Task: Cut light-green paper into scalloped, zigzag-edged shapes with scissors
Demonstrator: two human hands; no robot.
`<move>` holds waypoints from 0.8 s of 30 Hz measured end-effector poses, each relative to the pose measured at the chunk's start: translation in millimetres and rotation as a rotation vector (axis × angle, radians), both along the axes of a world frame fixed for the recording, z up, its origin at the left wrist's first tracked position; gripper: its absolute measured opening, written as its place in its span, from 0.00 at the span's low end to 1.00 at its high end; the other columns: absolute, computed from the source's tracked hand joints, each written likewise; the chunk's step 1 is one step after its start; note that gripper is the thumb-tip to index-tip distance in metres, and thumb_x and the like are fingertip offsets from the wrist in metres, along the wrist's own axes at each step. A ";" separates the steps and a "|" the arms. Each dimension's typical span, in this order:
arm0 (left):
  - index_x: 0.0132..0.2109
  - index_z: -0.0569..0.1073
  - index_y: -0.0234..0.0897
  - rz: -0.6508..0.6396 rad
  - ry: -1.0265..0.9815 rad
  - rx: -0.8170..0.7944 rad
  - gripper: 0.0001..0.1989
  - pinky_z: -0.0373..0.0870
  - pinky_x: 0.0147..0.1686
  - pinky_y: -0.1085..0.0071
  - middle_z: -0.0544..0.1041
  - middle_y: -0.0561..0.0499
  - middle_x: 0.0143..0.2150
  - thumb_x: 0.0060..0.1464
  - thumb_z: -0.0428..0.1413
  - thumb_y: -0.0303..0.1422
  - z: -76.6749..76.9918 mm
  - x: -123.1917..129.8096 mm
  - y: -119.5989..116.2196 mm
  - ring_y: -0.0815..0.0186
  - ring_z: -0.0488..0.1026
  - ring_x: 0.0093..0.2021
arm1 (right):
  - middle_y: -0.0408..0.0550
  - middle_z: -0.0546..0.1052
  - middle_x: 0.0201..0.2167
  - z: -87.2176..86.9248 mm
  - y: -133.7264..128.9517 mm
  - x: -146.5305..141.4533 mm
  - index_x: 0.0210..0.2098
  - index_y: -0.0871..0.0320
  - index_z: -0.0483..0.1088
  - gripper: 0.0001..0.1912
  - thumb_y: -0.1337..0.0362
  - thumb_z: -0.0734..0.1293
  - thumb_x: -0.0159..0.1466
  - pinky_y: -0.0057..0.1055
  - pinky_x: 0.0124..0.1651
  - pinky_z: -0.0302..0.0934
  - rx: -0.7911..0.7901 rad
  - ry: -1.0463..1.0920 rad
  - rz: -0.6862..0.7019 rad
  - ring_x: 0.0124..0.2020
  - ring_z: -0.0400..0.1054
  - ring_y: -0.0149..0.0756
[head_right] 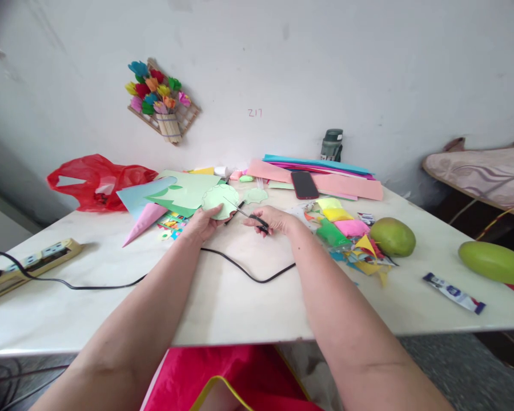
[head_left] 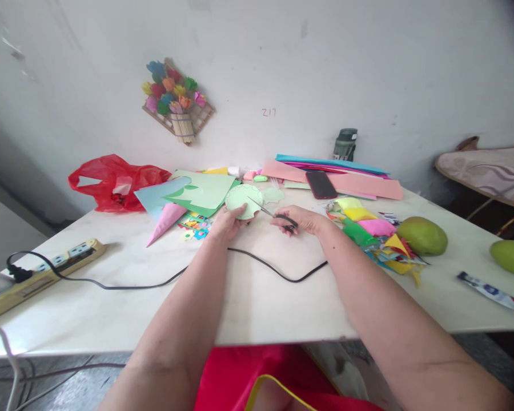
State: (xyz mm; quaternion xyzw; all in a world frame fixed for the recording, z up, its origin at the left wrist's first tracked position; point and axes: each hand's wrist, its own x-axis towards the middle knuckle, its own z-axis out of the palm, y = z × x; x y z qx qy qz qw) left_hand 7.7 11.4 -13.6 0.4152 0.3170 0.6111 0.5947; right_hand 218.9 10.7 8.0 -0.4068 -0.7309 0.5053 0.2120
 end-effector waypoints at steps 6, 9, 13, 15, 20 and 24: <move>0.53 0.65 0.33 0.002 0.006 -0.012 0.28 0.75 0.35 0.68 0.74 0.42 0.46 0.42 0.60 0.25 2.4 1.2 -1.7 0.61 0.75 0.37 | 0.42 0.69 0.18 0.1 -1.4 -1.8 0.24 0.60 0.62 0.13 0.56 0.65 0.52 0.21 0.13 0.44 0.005 0.013 0.000 0.14 0.60 0.23; 0.53 0.65 0.33 0.002 0.007 -0.028 0.28 0.75 0.35 0.68 0.74 0.42 0.45 0.42 0.60 0.25 3.3 1.4 -2.3 0.60 0.75 0.38 | 0.41 0.69 0.17 1.3 -2.6 -2.3 0.24 0.60 0.62 0.14 0.55 0.65 0.52 0.21 0.14 0.44 0.012 0.005 0.000 0.14 0.59 0.22; 0.53 0.65 0.34 0.002 -0.007 -0.031 0.28 0.74 0.36 0.66 0.74 0.42 0.45 0.42 0.60 0.24 2.8 1.3 -1.7 0.60 0.75 0.38 | 0.42 0.68 0.17 1.2 -2.8 -2.5 0.24 0.60 0.62 0.14 0.55 0.66 0.52 0.21 0.14 0.44 0.019 0.008 -0.003 0.13 0.59 0.23; 0.53 0.65 0.34 -0.006 -0.015 -0.021 0.28 0.74 0.37 0.66 0.74 0.42 0.46 0.42 0.60 0.24 2.0 1.1 -1.0 0.59 0.75 0.39 | 0.42 0.68 0.17 0.4 -2.3 -2.9 0.23 0.60 0.62 0.14 0.55 0.66 0.51 0.22 0.14 0.44 0.024 0.017 -0.006 0.13 0.59 0.23; 0.52 0.65 0.34 -0.020 -0.040 -0.006 0.27 0.74 0.39 0.64 0.74 0.43 0.46 0.42 0.60 0.24 0.9 1.2 0.5 0.59 0.74 0.40 | 0.40 0.65 0.17 0.4 -1.9 -4.5 0.21 0.60 0.59 0.16 0.55 0.66 0.52 0.21 0.14 0.44 0.026 0.031 0.008 0.14 0.58 0.22; 0.52 0.65 0.33 -0.006 -0.042 -0.028 0.27 0.74 0.37 0.66 0.74 0.43 0.45 0.42 0.60 0.23 1.5 1.7 0.7 0.60 0.75 0.38 | 0.39 0.64 0.16 0.7 -2.2 -4.9 0.21 0.59 0.57 0.16 0.56 0.66 0.52 0.21 0.15 0.43 0.028 0.013 0.004 0.13 0.57 0.21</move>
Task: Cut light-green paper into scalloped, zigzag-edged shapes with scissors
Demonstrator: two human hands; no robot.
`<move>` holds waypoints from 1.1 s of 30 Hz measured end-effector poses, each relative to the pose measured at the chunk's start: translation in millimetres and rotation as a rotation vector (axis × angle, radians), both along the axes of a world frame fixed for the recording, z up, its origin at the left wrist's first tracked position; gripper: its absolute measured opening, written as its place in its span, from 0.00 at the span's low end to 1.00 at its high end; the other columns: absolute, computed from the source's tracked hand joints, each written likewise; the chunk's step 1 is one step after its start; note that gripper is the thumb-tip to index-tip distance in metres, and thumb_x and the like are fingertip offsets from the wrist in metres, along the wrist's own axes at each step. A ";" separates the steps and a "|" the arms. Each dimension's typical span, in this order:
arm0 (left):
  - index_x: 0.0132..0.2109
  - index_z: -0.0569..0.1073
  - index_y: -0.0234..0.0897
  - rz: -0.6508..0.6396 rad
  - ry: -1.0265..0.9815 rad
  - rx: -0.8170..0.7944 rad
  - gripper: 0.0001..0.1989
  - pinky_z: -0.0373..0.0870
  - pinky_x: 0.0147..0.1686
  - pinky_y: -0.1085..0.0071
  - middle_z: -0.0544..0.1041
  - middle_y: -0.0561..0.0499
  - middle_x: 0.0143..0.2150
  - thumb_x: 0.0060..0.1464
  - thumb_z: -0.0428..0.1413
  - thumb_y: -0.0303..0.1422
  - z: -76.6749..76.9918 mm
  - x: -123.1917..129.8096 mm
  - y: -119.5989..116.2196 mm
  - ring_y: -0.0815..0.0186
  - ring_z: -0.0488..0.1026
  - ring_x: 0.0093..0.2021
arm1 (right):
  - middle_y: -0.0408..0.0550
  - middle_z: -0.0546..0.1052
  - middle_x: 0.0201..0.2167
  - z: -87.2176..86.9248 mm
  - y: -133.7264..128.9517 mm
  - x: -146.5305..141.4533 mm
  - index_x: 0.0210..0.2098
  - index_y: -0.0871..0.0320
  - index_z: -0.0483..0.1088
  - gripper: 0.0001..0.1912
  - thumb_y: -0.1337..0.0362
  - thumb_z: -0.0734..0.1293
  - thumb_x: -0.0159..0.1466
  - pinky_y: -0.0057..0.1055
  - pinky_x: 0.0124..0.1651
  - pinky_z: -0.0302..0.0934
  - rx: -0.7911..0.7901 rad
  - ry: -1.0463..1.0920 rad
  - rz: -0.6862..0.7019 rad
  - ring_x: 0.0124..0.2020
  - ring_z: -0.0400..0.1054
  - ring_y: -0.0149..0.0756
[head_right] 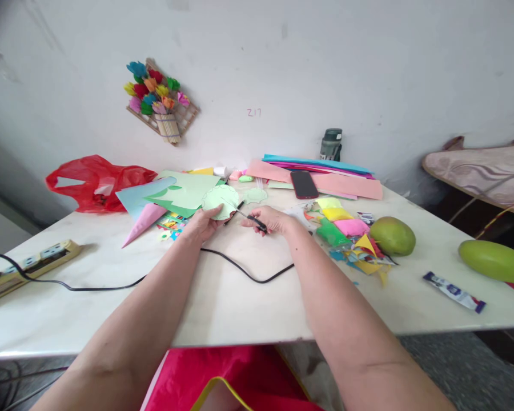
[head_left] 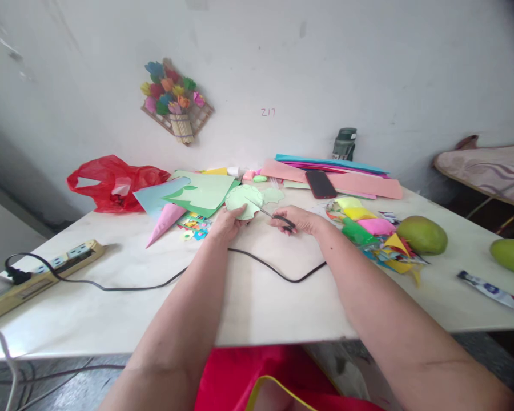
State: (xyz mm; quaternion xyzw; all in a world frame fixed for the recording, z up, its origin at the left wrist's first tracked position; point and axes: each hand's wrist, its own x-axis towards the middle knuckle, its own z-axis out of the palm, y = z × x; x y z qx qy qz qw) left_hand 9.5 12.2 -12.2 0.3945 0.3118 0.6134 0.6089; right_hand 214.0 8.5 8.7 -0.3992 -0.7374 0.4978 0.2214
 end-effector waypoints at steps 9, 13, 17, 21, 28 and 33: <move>0.54 0.63 0.36 -0.004 -0.034 0.014 0.30 0.74 0.40 0.66 0.74 0.44 0.46 0.42 0.59 0.22 -1.9 -0.9 2.2 0.61 0.75 0.39 | 0.38 0.61 0.16 -2.9 2.0 -0.3 0.20 0.59 0.57 0.16 0.55 0.65 0.51 0.21 0.16 0.42 0.005 -0.002 -0.003 0.14 0.56 0.21; 0.54 0.63 0.35 -0.013 -0.029 0.004 0.30 0.73 0.40 0.66 0.74 0.43 0.46 0.42 0.59 0.23 -2.1 -1.4 2.2 0.60 0.75 0.40 | 0.37 0.61 0.15 -1.8 1.3 -0.8 0.20 0.59 0.58 0.17 0.54 0.66 0.51 0.22 0.16 0.42 0.006 -0.005 -0.010 0.13 0.54 0.21; 0.53 0.64 0.35 -0.003 -0.030 0.005 0.29 0.73 0.40 0.66 0.75 0.44 0.45 0.42 0.59 0.22 -2.8 -1.4 2.8 0.61 0.75 0.39 | 0.36 0.60 0.14 -2.1 1.1 -1.1 0.20 0.59 0.57 0.17 0.54 0.66 0.51 0.22 0.16 0.42 -0.001 0.021 -0.001 0.13 0.54 0.21; 0.53 0.64 0.35 -0.001 -0.041 0.006 0.29 0.73 0.40 0.65 0.74 0.44 0.46 0.42 0.60 0.22 -3.3 -1.7 3.6 0.60 0.74 0.41 | 0.36 0.59 0.13 -2.6 1.5 -1.5 0.19 0.60 0.58 0.16 0.56 0.66 0.50 0.21 0.16 0.42 -0.003 0.040 0.003 0.13 0.53 0.21; 0.52 0.65 0.36 0.001 -0.068 -0.004 0.28 0.73 0.41 0.65 0.74 0.45 0.46 0.41 0.59 0.22 -2.6 -1.5 3.6 0.59 0.73 0.43 | 0.36 0.60 0.14 1.1 -1.3 -3.4 0.21 0.60 0.61 0.13 0.58 0.66 0.48 0.22 0.16 0.43 -0.040 0.044 -0.015 0.13 0.51 0.20; 0.52 0.65 0.36 0.014 -0.083 -0.027 0.28 0.74 0.40 0.66 0.74 0.45 0.46 0.41 0.59 0.20 0.3 0.4 1.8 0.60 0.74 0.42 | 0.36 0.60 0.15 1.8 -2.9 -3.9 0.21 0.60 0.61 0.13 0.57 0.66 0.47 0.21 0.16 0.43 -0.029 0.042 -0.026 0.13 0.52 0.20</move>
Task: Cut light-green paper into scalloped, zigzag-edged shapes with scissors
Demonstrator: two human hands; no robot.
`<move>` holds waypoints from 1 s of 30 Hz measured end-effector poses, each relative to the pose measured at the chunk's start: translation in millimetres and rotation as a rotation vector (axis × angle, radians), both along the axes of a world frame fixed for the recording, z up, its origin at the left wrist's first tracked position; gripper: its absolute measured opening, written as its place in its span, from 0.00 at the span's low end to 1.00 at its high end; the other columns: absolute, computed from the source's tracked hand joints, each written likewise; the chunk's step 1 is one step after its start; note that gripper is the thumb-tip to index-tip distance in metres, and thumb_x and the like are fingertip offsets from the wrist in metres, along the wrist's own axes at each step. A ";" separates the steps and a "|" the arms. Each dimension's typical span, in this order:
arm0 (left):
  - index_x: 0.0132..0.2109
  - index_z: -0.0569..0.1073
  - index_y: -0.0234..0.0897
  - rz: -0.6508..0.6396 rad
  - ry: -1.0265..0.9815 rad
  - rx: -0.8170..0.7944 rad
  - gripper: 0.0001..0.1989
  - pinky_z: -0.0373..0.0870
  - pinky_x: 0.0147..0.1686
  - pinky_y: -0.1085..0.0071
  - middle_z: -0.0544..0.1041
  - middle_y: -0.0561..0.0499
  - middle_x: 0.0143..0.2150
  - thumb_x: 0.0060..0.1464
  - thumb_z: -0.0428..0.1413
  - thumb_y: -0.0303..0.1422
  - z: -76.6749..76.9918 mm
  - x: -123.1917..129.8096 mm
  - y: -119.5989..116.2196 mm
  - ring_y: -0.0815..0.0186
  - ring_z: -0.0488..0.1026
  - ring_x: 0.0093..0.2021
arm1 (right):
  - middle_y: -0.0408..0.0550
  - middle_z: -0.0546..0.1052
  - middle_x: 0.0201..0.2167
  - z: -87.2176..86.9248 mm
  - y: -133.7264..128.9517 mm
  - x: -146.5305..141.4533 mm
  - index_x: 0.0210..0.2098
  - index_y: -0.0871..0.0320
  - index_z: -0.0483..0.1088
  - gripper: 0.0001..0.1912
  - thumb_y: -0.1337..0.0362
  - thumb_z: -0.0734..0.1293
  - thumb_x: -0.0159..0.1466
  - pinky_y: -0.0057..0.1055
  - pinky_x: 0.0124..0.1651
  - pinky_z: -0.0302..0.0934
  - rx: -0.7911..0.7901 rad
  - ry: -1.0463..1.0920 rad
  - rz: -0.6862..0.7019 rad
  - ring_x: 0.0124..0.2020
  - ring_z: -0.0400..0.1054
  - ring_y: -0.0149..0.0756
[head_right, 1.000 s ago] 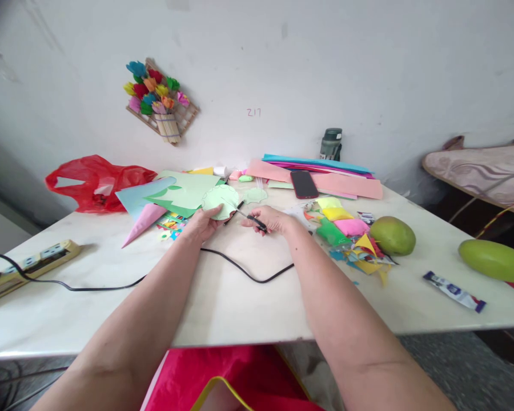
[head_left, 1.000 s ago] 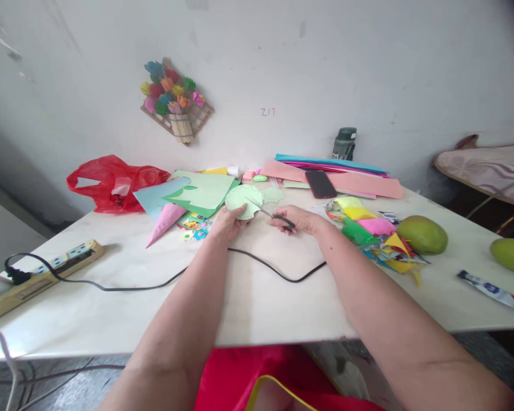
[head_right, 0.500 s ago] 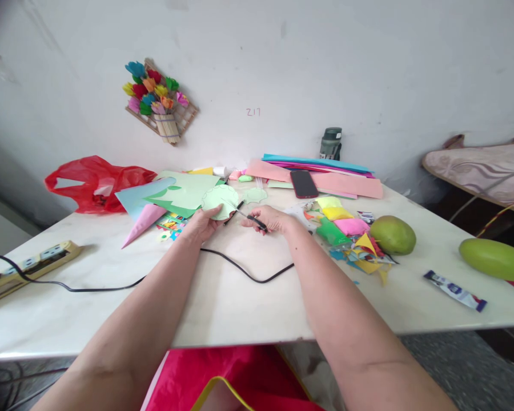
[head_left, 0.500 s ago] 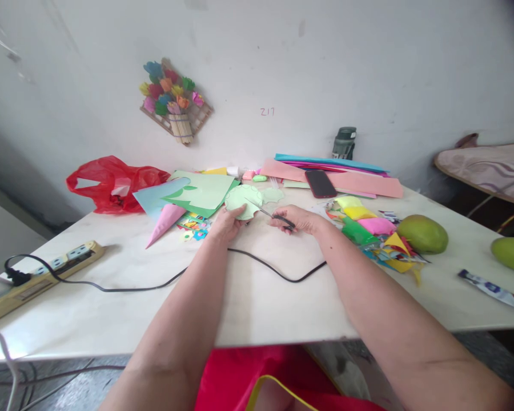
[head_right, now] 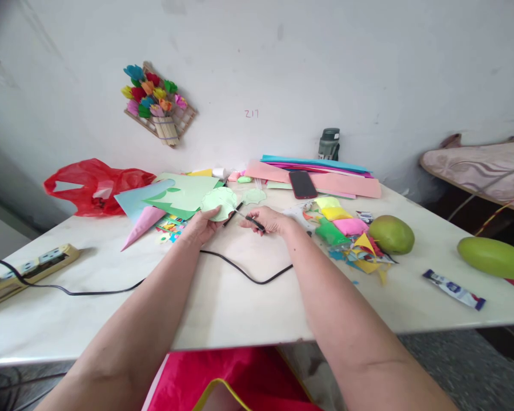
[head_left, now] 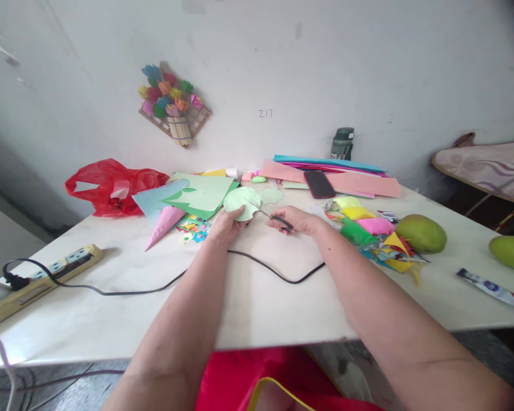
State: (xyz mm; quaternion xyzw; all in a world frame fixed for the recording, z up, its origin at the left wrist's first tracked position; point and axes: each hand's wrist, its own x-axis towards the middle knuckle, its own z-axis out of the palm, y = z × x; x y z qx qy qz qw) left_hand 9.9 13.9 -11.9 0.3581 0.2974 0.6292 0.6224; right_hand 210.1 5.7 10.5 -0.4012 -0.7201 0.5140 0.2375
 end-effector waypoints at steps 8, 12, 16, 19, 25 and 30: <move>0.52 0.65 0.35 -0.006 0.031 -0.035 0.27 0.75 0.36 0.68 0.74 0.43 0.45 0.42 0.58 0.21 0.3 0.4 -0.3 0.59 0.75 0.39 | 0.36 0.60 0.15 1.5 -0.8 0.1 0.21 0.60 0.59 0.14 0.55 0.65 0.49 0.22 0.15 0.42 0.012 -0.004 0.009 0.13 0.52 0.20; 0.52 0.65 0.36 -0.027 -0.003 -0.015 0.28 0.74 0.39 0.67 0.74 0.44 0.46 0.42 0.58 0.20 -1.6 -1.4 1.7 0.60 0.74 0.40 | 0.36 0.60 0.15 2.7 -1.5 -0.5 0.22 0.60 0.60 0.15 0.54 0.65 0.49 0.22 0.16 0.43 0.006 0.002 0.000 0.13 0.52 0.21; 0.53 0.64 0.36 -0.030 -0.013 -0.041 0.27 0.74 0.41 0.65 0.73 0.44 0.47 0.43 0.57 0.20 -0.6 -1.3 1.0 0.59 0.74 0.42 | 0.37 0.60 0.15 4.3 -4.0 -0.6 0.23 0.60 0.61 0.14 0.55 0.66 0.49 0.22 0.15 0.42 -0.003 -0.005 -0.008 0.14 0.53 0.21; 0.54 0.63 0.36 -0.033 -0.004 -0.048 0.27 0.73 0.41 0.63 0.73 0.43 0.47 0.44 0.56 0.20 2.0 0.4 -1.8 0.58 0.74 0.42 | 0.37 0.61 0.15 3.0 -3.6 0.4 0.24 0.60 0.62 0.15 0.55 0.66 0.50 0.21 0.15 0.42 -0.001 -0.009 -0.013 0.14 0.53 0.21; 0.55 0.62 0.36 -0.033 -0.012 -0.051 0.28 0.73 0.42 0.62 0.72 0.43 0.48 0.45 0.56 0.20 5.9 3.7 -6.2 0.57 0.73 0.43 | 0.38 0.63 0.15 -1.6 0.8 2.1 0.25 0.60 0.62 0.14 0.54 0.65 0.51 0.20 0.15 0.41 0.014 -0.033 -0.025 0.14 0.55 0.21; 0.55 0.62 0.35 -0.038 -0.014 -0.056 0.28 0.73 0.41 0.61 0.72 0.42 0.49 0.45 0.56 0.20 6.4 3.8 -7.0 0.57 0.74 0.43 | 0.38 0.62 0.15 -2.1 0.8 2.0 0.24 0.60 0.62 0.14 0.54 0.65 0.52 0.20 0.15 0.41 0.017 -0.017 -0.028 0.14 0.54 0.21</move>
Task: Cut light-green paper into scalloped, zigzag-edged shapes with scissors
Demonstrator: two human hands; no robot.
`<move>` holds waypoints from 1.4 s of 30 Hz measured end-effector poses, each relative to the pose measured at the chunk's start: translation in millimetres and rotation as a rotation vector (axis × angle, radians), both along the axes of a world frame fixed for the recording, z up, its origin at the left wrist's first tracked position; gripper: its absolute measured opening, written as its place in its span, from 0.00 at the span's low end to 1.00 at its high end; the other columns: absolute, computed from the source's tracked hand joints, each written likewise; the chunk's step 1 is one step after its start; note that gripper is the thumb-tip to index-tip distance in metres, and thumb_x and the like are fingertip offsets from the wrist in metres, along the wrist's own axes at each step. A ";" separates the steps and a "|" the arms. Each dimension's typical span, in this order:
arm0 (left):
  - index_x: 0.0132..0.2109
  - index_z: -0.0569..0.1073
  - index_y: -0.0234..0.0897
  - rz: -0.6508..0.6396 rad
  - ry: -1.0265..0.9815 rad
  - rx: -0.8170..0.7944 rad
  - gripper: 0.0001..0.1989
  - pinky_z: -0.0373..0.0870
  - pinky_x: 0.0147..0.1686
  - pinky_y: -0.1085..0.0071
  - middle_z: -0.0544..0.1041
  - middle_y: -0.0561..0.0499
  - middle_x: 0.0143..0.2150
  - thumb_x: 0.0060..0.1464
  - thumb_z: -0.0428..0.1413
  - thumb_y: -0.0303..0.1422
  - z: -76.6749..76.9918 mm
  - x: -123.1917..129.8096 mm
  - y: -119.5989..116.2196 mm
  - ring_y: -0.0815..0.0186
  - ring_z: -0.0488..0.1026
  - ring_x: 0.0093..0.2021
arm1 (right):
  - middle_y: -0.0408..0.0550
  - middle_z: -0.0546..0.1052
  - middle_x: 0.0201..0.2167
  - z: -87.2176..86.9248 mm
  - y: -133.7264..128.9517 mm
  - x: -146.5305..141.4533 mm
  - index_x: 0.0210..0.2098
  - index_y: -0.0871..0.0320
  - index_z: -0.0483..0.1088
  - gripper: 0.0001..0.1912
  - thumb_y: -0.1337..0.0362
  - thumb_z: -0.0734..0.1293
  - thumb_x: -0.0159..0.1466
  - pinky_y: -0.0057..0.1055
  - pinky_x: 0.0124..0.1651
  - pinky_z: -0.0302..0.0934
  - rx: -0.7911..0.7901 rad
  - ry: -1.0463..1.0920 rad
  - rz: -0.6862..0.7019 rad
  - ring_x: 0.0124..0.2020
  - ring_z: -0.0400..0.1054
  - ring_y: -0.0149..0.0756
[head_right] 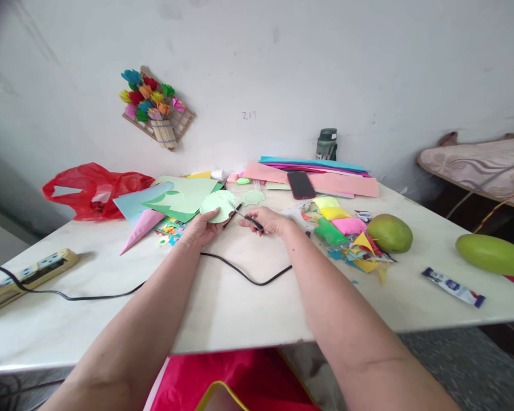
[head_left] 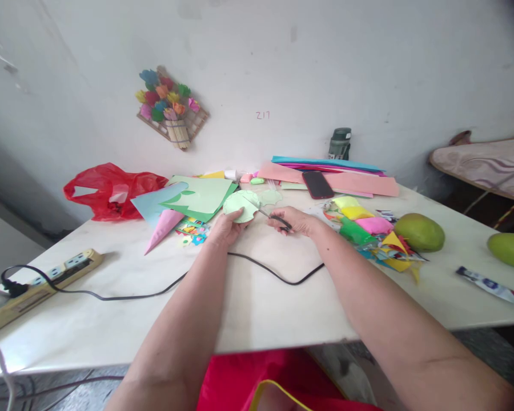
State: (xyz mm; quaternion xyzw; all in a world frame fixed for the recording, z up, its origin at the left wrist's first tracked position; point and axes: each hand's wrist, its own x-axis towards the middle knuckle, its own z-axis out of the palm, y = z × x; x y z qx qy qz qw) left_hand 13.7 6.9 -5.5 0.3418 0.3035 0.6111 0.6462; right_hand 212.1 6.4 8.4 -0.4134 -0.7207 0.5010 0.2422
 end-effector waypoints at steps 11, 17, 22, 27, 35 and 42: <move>0.54 0.62 0.36 -0.040 0.007 -0.023 0.28 0.73 0.42 0.59 0.71 0.41 0.50 0.44 0.56 0.20 -1.0 -2.0 0.5 0.55 0.73 0.44 | 0.38 0.62 0.16 0.1 0.8 2.0 0.23 0.59 0.61 0.13 0.56 0.65 0.50 0.21 0.15 0.41 0.023 0.038 -0.010 0.15 0.54 0.22; 0.52 0.65 0.35 -0.082 0.057 -0.069 0.28 0.74 0.40 0.61 0.73 0.42 0.48 0.41 0.58 0.20 -2.7 -7.1 0.0 0.56 0.73 0.43 | 0.38 0.60 0.15 2.4 0.7 4.4 0.22 0.60 0.59 0.11 0.59 0.64 0.49 0.21 0.15 0.40 0.006 0.100 0.008 0.14 0.53 0.22; 0.47 0.70 0.33 -0.092 0.166 -0.026 0.21 0.74 0.37 0.63 0.76 0.44 0.42 0.42 0.59 0.26 -0.1 -18.6 -0.2 0.58 0.74 0.40 | 0.39 0.63 0.15 -0.5 6.1 11.2 0.24 0.60 0.63 0.10 0.59 0.64 0.51 0.21 0.15 0.40 0.005 0.076 0.003 0.14 0.54 0.22; 0.38 0.74 0.33 -0.012 0.384 0.069 0.17 0.70 0.32 0.71 0.77 0.46 0.33 0.40 0.61 0.37 0.8 -31.9 3.5 0.61 0.74 0.35 | 0.39 0.62 0.15 0.5 6.3 12.9 0.23 0.60 0.64 0.07 0.62 0.64 0.51 0.21 0.15 0.43 -0.059 0.054 0.039 0.14 0.55 0.22; 0.32 0.76 0.34 0.015 0.692 0.088 0.17 0.67 0.31 0.69 0.77 0.48 0.28 0.31 0.65 0.37 11.1 -28.3 -2.9 0.61 0.72 0.29 | 0.39 0.62 0.15 5.3 0.3 9.0 0.24 0.61 0.67 0.06 0.64 0.65 0.52 0.21 0.15 0.46 -0.077 -0.021 0.088 0.14 0.54 0.21; 0.31 0.77 0.33 -0.100 0.700 0.119 0.14 0.67 0.32 0.69 0.77 0.46 0.30 0.34 0.64 0.36 9.0 -28.9 -3.3 0.61 0.72 0.30 | 0.39 0.63 0.15 8.2 -2.8 6.7 0.27 0.62 0.69 0.05 0.66 0.64 0.51 0.21 0.16 0.46 -0.063 -0.051 0.102 0.13 0.53 0.21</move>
